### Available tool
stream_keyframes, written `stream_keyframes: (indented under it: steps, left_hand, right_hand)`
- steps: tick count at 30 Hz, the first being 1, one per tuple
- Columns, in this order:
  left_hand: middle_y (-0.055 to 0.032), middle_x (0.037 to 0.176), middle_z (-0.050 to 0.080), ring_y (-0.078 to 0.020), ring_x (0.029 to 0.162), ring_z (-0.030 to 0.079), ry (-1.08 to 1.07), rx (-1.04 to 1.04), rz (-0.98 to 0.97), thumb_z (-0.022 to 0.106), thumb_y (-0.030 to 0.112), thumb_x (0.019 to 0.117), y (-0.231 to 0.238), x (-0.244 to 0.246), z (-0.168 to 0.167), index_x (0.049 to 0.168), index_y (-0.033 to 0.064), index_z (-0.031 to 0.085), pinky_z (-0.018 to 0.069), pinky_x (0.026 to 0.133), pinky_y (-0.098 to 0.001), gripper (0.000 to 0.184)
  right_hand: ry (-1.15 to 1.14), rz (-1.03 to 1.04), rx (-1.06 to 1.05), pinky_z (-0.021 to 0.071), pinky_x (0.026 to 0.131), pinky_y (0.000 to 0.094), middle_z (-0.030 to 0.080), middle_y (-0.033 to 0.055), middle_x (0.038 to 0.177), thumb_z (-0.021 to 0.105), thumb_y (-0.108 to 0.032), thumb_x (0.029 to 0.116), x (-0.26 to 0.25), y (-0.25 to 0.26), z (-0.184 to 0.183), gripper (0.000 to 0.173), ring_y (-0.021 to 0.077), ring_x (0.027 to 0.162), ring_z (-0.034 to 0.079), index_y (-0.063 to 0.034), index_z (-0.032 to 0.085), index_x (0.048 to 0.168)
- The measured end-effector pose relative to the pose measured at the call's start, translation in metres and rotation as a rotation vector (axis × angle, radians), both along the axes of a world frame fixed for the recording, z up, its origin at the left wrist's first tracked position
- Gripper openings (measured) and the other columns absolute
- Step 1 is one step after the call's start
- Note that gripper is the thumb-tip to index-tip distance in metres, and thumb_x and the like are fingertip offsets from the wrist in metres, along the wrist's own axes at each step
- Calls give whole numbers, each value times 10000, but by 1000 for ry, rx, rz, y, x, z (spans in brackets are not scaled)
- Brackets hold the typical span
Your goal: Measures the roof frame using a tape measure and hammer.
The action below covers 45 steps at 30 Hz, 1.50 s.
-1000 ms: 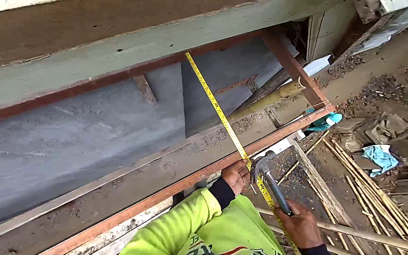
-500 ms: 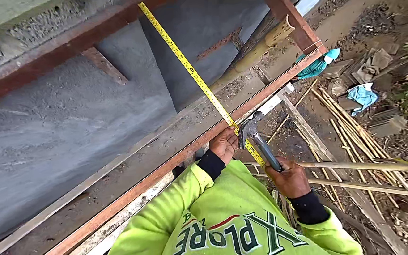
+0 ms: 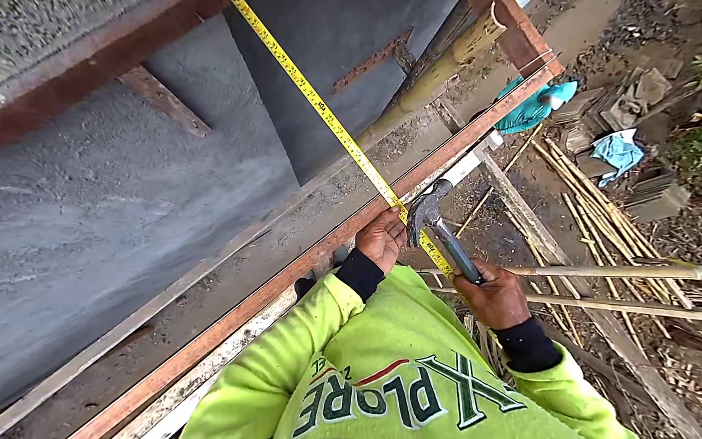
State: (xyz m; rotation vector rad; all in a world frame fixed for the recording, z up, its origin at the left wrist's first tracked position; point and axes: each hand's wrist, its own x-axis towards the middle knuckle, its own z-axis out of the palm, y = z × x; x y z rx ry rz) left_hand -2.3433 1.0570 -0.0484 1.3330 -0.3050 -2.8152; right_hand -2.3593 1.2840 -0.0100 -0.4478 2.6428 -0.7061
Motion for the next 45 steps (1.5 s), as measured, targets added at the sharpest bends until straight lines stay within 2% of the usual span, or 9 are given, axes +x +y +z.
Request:
stream_keyframes:
  steps: [5, 15, 23, 35, 40, 45]
  left_hand:
    - [-94, 1006, 685, -192, 905, 685, -2, -12, -15, 602, 89, 1012, 0, 0, 1, 1106, 60, 610, 572, 865, -355, 99]
    - [-120, 1057, 700, -204, 928, 696, 5, 12, -2, 588, 86, 1018, -1, -1, -1, 1132, 44, 615, 572, 881, -353, 124]
    - [-126, 1046, 695, -210, 925, 696, -13, 17, -5, 584, 87, 1019, -1, 0, 0, 1138, 35, 609, 575, 879, -353, 132]
    - [-114, 1037, 702, -206, 914, 697, 22, -23, -1, 579, 106, 1027, 0, 1, -2, 1129, 45, 625, 577, 875, -365, 127]
    - [-115, 1032, 704, -210, 915, 701, 17, -3, 22, 583, 93, 1022, 0, 0, -2, 1128, 50, 626, 579, 882, -368, 122]
    - [-97, 974, 699, -201, 887, 698, -6, -23, 28, 595, 97, 1015, 1, 0, 0, 1074, 59, 628, 584, 864, -365, 78]
  right_hand:
    - [5, 8, -17, 496, 569, 442, 676, 66, 709, 659, -284, 865, 0, 0, -1, 249, 173, 609, 618, -62, 750, 935]
    - [-3, -1, -3, 492, 572, 433, 677, 57, 713, 659, -285, 865, 0, -1, 0, 238, 158, 611, 614, -77, 752, 937]
    - [3, 4, -11, 490, 573, 443, 677, 63, 717, 658, -277, 861, 0, 0, 0, 239, 170, 614, 613, -70, 749, 938]
    - [-40, 38, -29, 489, 571, 413, 673, 48, 716, 652, -298, 869, -5, 2, 1, 250, 144, 614, 609, -79, 749, 944]
    - [-65, 52, -44, 476, 559, 369, 663, 25, 703, 652, -296, 862, -10, 3, 0, 230, 107, 604, 592, -92, 744, 915]
    - [-84, 68, -53, 482, 567, 349, 667, 23, 712, 650, -300, 869, -14, 4, -3, 236, 90, 612, 591, -92, 746, 923]
